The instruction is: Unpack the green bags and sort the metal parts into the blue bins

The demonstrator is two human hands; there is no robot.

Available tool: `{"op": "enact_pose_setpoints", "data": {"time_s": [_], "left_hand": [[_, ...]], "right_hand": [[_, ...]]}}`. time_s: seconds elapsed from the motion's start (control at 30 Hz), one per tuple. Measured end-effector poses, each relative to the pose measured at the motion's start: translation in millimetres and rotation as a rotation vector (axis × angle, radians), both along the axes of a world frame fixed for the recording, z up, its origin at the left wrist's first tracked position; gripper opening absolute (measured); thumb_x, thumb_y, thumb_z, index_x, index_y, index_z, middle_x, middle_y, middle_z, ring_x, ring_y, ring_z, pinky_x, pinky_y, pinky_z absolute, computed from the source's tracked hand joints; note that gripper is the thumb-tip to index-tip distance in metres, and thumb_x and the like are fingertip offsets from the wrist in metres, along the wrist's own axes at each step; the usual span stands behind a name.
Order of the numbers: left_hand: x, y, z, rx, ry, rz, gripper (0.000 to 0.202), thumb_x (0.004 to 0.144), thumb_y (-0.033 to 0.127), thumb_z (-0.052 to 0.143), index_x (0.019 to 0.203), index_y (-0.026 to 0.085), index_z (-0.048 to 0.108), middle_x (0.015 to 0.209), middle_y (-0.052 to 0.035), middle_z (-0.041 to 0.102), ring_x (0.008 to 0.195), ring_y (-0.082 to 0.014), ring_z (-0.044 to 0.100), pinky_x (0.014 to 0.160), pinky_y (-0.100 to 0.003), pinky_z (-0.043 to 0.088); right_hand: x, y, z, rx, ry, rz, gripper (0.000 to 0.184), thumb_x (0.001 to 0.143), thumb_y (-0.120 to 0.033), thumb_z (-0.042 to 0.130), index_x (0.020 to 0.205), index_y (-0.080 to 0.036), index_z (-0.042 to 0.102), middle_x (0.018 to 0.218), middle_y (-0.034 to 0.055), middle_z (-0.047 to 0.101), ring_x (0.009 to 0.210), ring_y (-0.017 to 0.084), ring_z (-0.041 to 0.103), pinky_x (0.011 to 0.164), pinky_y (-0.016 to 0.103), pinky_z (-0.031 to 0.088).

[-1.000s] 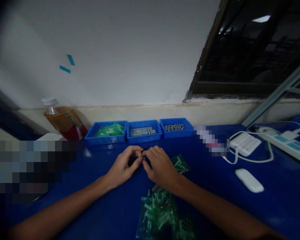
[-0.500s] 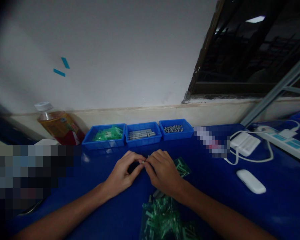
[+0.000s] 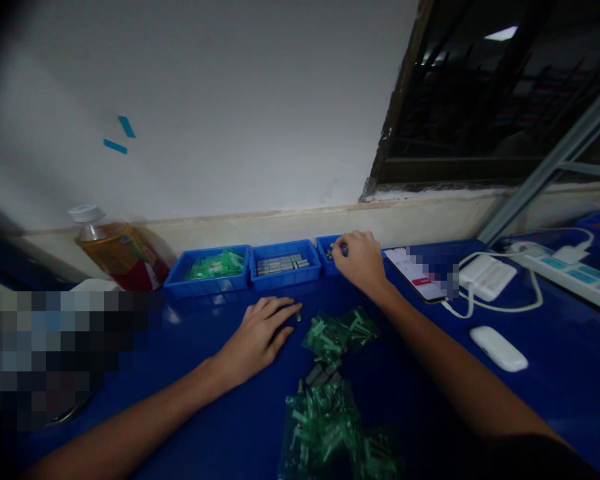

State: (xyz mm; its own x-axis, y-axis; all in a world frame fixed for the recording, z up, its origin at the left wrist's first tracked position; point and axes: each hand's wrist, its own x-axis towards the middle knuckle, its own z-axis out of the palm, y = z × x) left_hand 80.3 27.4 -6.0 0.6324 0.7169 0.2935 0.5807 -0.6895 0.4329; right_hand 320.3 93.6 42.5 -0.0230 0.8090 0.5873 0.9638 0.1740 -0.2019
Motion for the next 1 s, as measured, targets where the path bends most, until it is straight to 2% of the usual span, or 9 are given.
{"op": "enact_pose_setpoints", "data": {"time_s": [0.07, 0.13, 0.33, 0.43, 0.53, 0.63, 0.83, 1.0], "left_hand": [[1, -1, 0.2, 0.024, 0.041, -0.002, 0.029, 0.091, 0.019, 0.046, 0.119, 0.025, 0.053, 0.118, -0.0053, 0.058, 0.109, -0.0236, 0.046, 0.087, -0.040, 0.036], [1, -2, -0.1, 0.037, 0.061, 0.021, 0.023, 0.091, 0.018, 0.045, 0.110, 0.023, 0.057, 0.108, -0.0045, 0.061, 0.102, -0.0225, 0.048, 0.084, -0.038, 0.035], [1, -2, -1.6, 0.076, 0.102, 0.091, 0.017, 0.090, 0.020, 0.048, 0.105, 0.022, 0.058, 0.099, -0.0049, 0.061, 0.095, -0.0232, 0.049, 0.079, -0.037, 0.034], [1, 0, -0.8, 0.046, 0.064, 0.117, 0.011, 0.090, 0.025, 0.049, 0.093, 0.020, 0.059, 0.095, -0.0039, 0.061, 0.093, -0.0233, 0.049, 0.076, -0.036, 0.034], [2, 1, 0.2, 0.006, -0.033, 0.107, 0.014, 0.091, 0.028, 0.047, 0.089, 0.019, 0.058, 0.090, -0.0029, 0.060, 0.089, -0.0215, 0.050, 0.075, -0.035, 0.035], [1, -1, 1.2, 0.013, -0.111, 0.035, 0.018, 0.093, 0.029, 0.043, 0.088, 0.018, 0.057, 0.089, -0.0030, 0.060, 0.088, -0.0198, 0.050, 0.077, -0.034, 0.037], [-2, -4, 2.9, 0.045, -0.177, -0.079, 0.022, 0.095, 0.027, 0.040, 0.087, 0.017, 0.058, 0.086, -0.0039, 0.060, 0.085, -0.0185, 0.050, 0.079, -0.033, 0.038], [-3, -6, 3.4, 0.061, -0.246, -0.090, 0.019, 0.090, 0.027, 0.051, 0.106, 0.017, 0.054, 0.092, -0.0044, 0.060, 0.088, -0.0188, 0.052, 0.079, -0.033, 0.040]], "right_hand": [[6, 4, 0.4, -0.001, -0.018, -0.037, 0.023, 0.082, -0.031, 0.052, 0.091, -0.014, 0.064, 0.092, 0.0132, 0.066, 0.092, 0.029, 0.053, 0.080, 0.043, 0.039], [3, -9, -3.8, 0.018, -0.027, -0.009, 0.030, 0.082, -0.035, 0.053, 0.101, -0.014, 0.062, 0.097, 0.0134, 0.065, 0.096, 0.031, 0.052, 0.081, 0.044, 0.039], [-27, -88, -29.2, -0.041, -0.005, 0.307, 0.021, 0.085, -0.031, 0.053, 0.099, -0.017, 0.060, 0.095, 0.0091, 0.063, 0.099, 0.027, 0.050, 0.081, 0.041, 0.039], [-39, -106, -36.6, -0.086, -0.013, 0.383, 0.017, 0.085, -0.028, 0.054, 0.098, -0.018, 0.060, 0.095, 0.0083, 0.064, 0.102, 0.027, 0.049, 0.081, 0.040, 0.039], [-48, -109, -38.4, -0.070, -0.049, 0.402, 0.019, 0.085, -0.027, 0.055, 0.101, -0.017, 0.059, 0.097, 0.0091, 0.064, 0.101, 0.026, 0.049, 0.081, 0.040, 0.038], [-53, -109, -39.6, -0.032, -0.125, 0.419, 0.020, 0.085, -0.025, 0.056, 0.102, -0.016, 0.059, 0.098, 0.0102, 0.064, 0.099, 0.026, 0.051, 0.079, 0.039, 0.037], [-55, -112, -40.5, 0.001, -0.164, 0.427, 0.014, 0.089, -0.024, 0.049, 0.094, -0.015, 0.059, 0.089, 0.0083, 0.064, 0.090, 0.022, 0.053, 0.075, 0.036, 0.036], [-56, -112, -40.5, -0.006, -0.106, 0.427, 0.014, 0.090, -0.024, 0.047, 0.091, -0.015, 0.059, 0.087, 0.0080, 0.063, 0.087, 0.021, 0.054, 0.073, 0.035, 0.036]]}}
